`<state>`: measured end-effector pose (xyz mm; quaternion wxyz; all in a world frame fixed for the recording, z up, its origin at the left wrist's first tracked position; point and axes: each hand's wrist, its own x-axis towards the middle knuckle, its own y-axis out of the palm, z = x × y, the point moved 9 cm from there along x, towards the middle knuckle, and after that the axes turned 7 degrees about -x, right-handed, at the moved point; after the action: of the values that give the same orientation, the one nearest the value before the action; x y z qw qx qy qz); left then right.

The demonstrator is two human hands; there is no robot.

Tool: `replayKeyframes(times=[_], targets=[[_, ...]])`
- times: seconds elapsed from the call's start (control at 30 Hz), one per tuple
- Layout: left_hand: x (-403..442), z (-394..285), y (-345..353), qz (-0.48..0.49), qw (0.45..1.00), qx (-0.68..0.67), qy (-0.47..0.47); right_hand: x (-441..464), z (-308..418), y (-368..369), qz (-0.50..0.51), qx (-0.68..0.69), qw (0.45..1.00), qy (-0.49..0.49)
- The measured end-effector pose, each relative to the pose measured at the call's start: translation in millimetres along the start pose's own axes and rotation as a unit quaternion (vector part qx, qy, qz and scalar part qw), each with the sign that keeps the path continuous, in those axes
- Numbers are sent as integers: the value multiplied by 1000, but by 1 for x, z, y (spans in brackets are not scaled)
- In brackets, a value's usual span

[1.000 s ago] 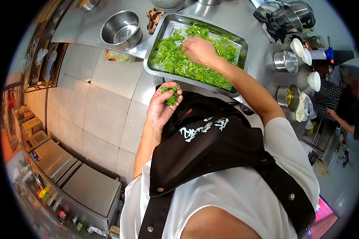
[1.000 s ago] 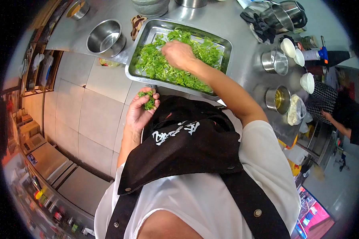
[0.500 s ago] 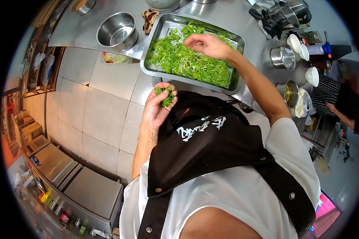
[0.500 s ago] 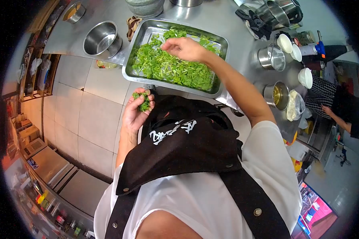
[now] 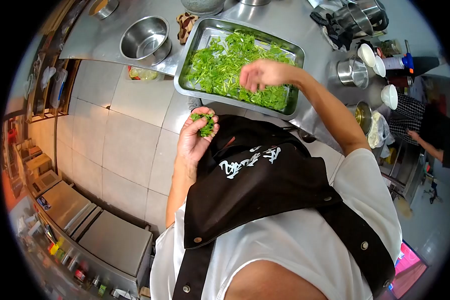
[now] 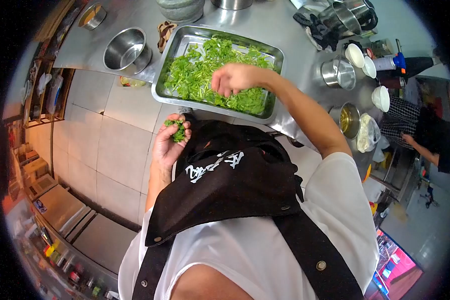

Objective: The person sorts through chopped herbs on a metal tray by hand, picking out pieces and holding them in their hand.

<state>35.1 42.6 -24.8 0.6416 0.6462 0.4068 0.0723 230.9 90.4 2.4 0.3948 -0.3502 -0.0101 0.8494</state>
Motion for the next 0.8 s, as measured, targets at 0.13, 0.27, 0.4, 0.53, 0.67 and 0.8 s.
replayKeyframes(times=[0.13,0.27,0.4,0.53,0.67,0.8], targets=[[1,0,1,-7,1000,3,-7,4,27,5,-118,-98,975,-160],[3,2,-5,-10,1000,-3,-15,-1,27,-35,-210,6,968,-140],[5,4,-5,-22,1000,-2,-14,1,2,4,3,-28,999,-24],[7,9,-1,-26,999,8,-26,6,29,7,-154,-151,960,-176],[8,8,-1,-19,1000,7,-23,6,19,-38,-252,-73,954,-141],[8,6,-4,-18,1000,2,-17,3,1,-1,-49,5,998,-43]])
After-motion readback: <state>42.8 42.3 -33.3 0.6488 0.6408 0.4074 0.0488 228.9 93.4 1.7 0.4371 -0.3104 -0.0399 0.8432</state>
